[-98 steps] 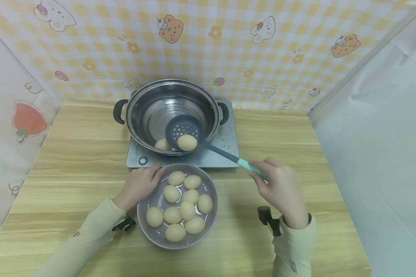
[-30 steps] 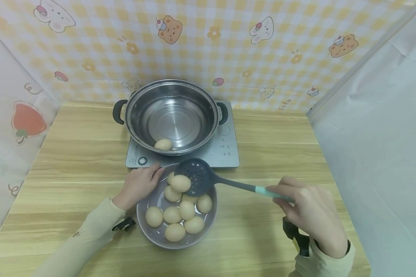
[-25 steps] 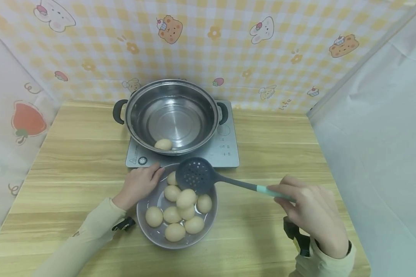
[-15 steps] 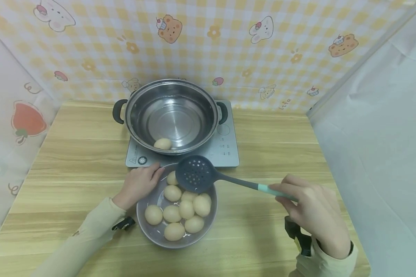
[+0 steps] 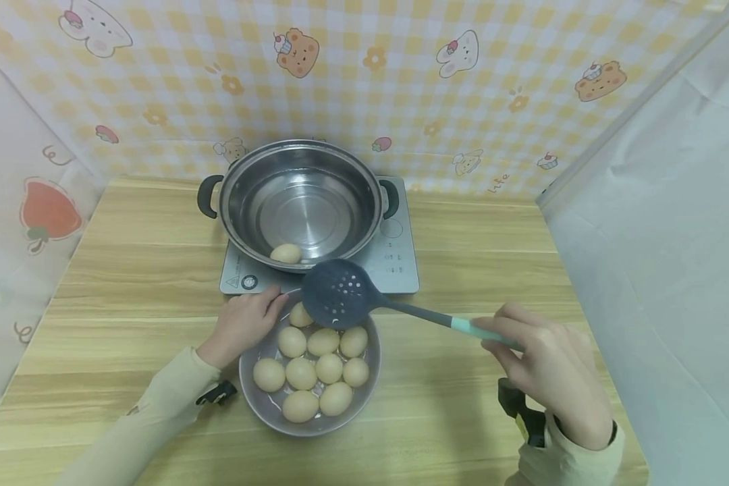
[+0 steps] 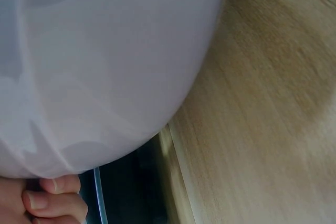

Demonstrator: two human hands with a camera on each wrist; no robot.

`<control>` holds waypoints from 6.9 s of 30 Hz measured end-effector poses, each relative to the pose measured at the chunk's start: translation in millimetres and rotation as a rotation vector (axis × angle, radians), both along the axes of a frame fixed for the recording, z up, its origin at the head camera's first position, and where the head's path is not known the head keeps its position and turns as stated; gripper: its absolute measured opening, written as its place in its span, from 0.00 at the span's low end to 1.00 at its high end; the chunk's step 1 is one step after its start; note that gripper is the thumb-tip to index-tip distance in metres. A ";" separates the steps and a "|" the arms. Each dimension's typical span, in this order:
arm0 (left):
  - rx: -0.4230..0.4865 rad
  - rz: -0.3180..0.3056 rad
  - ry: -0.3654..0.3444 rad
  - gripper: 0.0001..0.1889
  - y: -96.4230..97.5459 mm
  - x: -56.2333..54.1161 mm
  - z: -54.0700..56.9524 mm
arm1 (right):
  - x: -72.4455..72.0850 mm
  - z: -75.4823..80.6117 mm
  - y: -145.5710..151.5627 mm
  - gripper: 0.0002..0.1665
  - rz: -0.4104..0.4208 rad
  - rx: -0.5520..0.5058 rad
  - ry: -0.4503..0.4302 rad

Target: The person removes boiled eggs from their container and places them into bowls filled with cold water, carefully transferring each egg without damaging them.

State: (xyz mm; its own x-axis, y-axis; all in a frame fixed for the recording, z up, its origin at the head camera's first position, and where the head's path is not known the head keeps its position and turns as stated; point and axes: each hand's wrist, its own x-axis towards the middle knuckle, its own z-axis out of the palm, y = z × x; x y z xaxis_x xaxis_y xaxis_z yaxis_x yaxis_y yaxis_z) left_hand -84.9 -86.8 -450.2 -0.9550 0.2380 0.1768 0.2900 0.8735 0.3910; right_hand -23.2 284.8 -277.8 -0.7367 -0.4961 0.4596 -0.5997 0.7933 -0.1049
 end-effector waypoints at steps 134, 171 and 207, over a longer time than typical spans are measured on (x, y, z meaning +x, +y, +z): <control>0.012 -0.002 -0.042 0.11 -0.1 0.4 -2.0 | -35.6 -16.9 -29.8 0.11 -0.003 -0.042 0.099; 0.017 0.000 -0.077 0.12 -1.0 0.0 -1.4 | -15.7 -33.9 -20.3 0.13 0.157 -0.137 -0.069; 0.025 -0.005 -0.060 0.14 -1.2 -0.5 -0.1 | -21.4 -32.5 -20.1 0.24 0.174 -0.159 0.102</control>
